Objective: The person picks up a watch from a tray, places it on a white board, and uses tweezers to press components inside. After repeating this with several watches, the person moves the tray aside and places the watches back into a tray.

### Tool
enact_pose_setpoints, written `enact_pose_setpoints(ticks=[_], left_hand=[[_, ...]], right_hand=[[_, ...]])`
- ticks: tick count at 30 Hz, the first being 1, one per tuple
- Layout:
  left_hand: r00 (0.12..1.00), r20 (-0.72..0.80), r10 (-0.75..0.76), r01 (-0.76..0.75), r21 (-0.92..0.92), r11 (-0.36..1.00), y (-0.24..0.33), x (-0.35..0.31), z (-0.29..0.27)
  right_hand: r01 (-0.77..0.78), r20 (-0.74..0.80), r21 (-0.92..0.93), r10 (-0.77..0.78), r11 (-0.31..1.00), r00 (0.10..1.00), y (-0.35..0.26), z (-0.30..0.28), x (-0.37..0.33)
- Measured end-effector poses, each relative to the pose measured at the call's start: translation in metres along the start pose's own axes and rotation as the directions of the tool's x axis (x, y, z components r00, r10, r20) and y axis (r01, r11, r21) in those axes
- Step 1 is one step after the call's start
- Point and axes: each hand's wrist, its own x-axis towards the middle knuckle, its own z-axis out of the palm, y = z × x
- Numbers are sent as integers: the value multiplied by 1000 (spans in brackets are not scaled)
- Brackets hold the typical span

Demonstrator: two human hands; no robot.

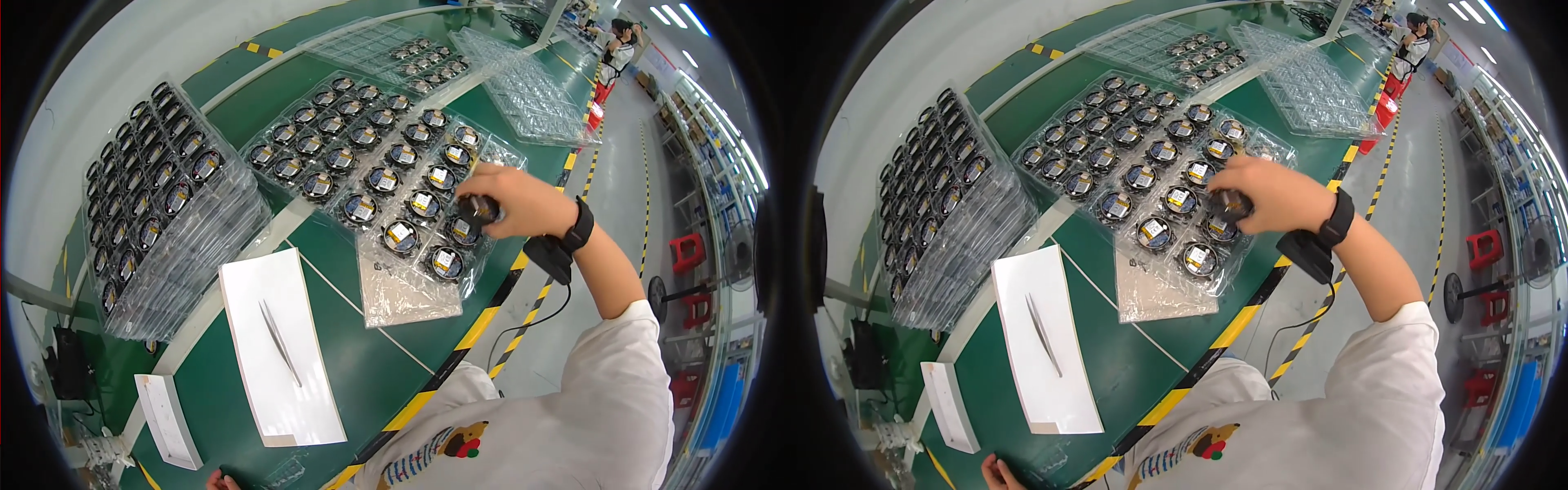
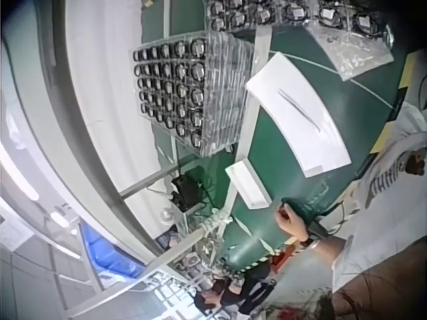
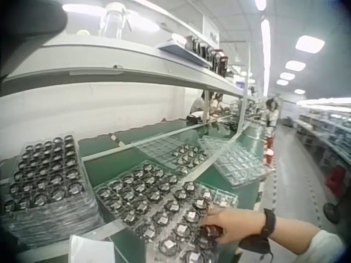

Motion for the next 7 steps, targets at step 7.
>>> enact_pose_setpoints(ticks=[7], left_hand=[[1000, -11, 1, -1, -38, 999, -4, 1, 1]], right_hand=[[-177, 253, -115, 201, 978, 946, -24, 20, 2]])
